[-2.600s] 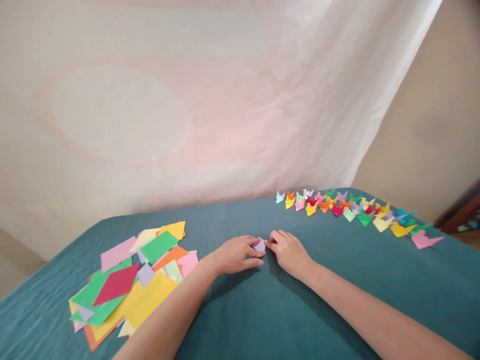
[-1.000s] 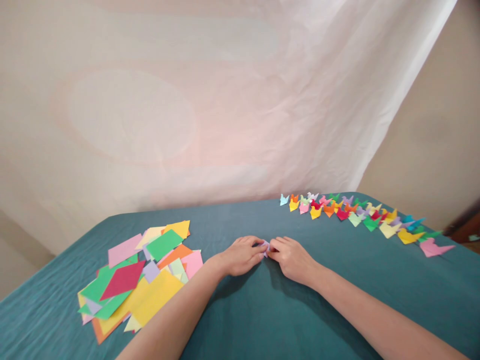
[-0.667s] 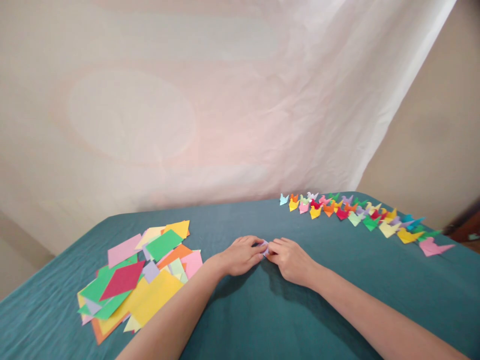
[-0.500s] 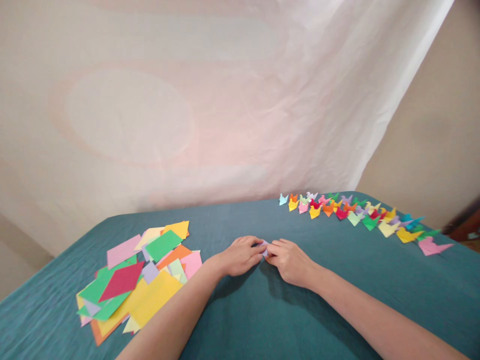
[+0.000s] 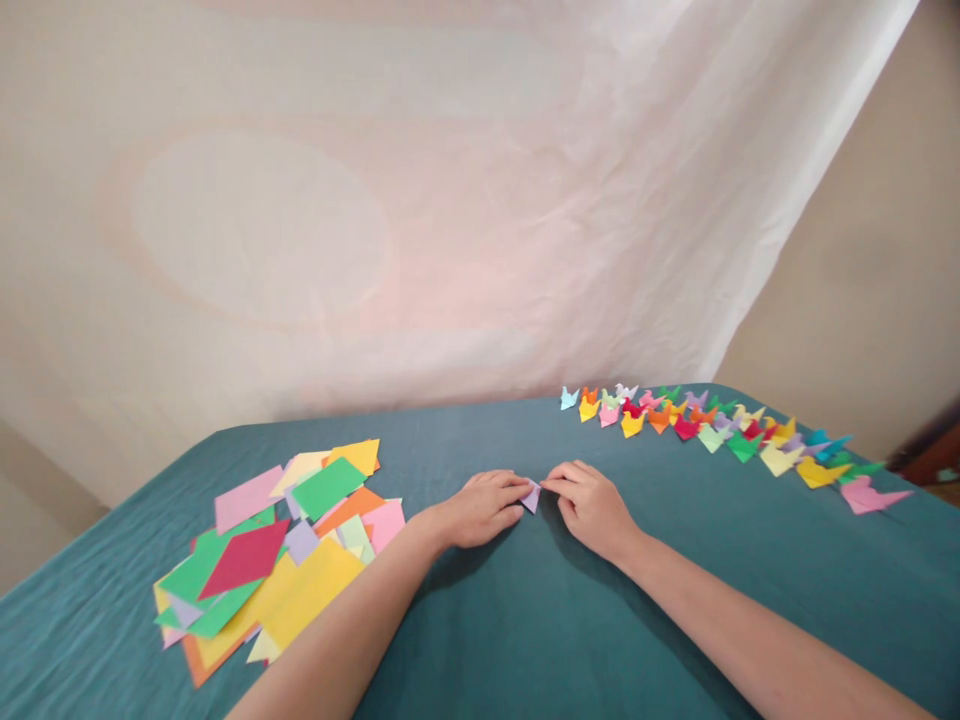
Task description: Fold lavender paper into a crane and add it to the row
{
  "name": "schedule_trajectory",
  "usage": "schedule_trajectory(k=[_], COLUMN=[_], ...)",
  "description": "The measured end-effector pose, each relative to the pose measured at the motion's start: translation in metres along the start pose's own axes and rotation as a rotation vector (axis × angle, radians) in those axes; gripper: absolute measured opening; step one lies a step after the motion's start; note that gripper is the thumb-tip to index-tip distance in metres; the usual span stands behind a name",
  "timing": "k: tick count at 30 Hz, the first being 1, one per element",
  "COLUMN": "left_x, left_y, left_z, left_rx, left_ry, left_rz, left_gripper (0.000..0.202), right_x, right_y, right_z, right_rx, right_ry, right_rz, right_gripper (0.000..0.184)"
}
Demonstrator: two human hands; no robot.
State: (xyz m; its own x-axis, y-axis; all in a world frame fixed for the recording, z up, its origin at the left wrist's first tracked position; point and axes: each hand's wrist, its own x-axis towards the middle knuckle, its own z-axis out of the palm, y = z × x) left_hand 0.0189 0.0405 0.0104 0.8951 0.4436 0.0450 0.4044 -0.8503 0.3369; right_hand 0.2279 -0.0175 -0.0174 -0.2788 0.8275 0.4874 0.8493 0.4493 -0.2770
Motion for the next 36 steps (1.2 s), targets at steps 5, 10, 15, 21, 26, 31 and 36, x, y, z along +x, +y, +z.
schedule_trajectory(k=[5, 10, 15, 21, 26, 31, 36], left_x=[0.0, 0.001, 0.003, 0.004, 0.005, 0.005, 0.006], left_y=[-0.001, -0.006, -0.007, -0.006, -0.007, -0.008, -0.009], left_z=[0.0, 0.006, 0.012, 0.014, 0.014, 0.016, 0.017], left_rx=[-0.037, -0.111, -0.13, -0.166, -0.207, -0.235, -0.251], left_ry=[0.027, 0.138, 0.238, 0.28, 0.299, 0.315, 0.327], left_rz=[0.018, 0.05, 0.003, -0.036, -0.043, -0.054, -0.06], left_gripper=[0.042, 0.042, 0.04, 0.039, 0.038, 0.036, 0.033], right_x=[0.0, 0.001, 0.001, 0.002, 0.002, 0.003, 0.005], right_y=[-0.001, 0.0, 0.003, -0.001, -0.003, -0.003, -0.004], right_z=[0.003, 0.008, 0.01, 0.007, 0.005, 0.007, 0.009], right_rx=[0.013, 0.015, 0.016, 0.029, 0.03, 0.029, 0.037], right_ry=[-0.01, -0.002, 0.009, 0.016, 0.03, 0.048, 0.045], right_rz=[-0.015, -0.038, -0.04, -0.04, -0.037, -0.036, -0.026], right_gripper=[0.028, 0.021, 0.02, 0.019, 0.02, 0.019, 0.019])
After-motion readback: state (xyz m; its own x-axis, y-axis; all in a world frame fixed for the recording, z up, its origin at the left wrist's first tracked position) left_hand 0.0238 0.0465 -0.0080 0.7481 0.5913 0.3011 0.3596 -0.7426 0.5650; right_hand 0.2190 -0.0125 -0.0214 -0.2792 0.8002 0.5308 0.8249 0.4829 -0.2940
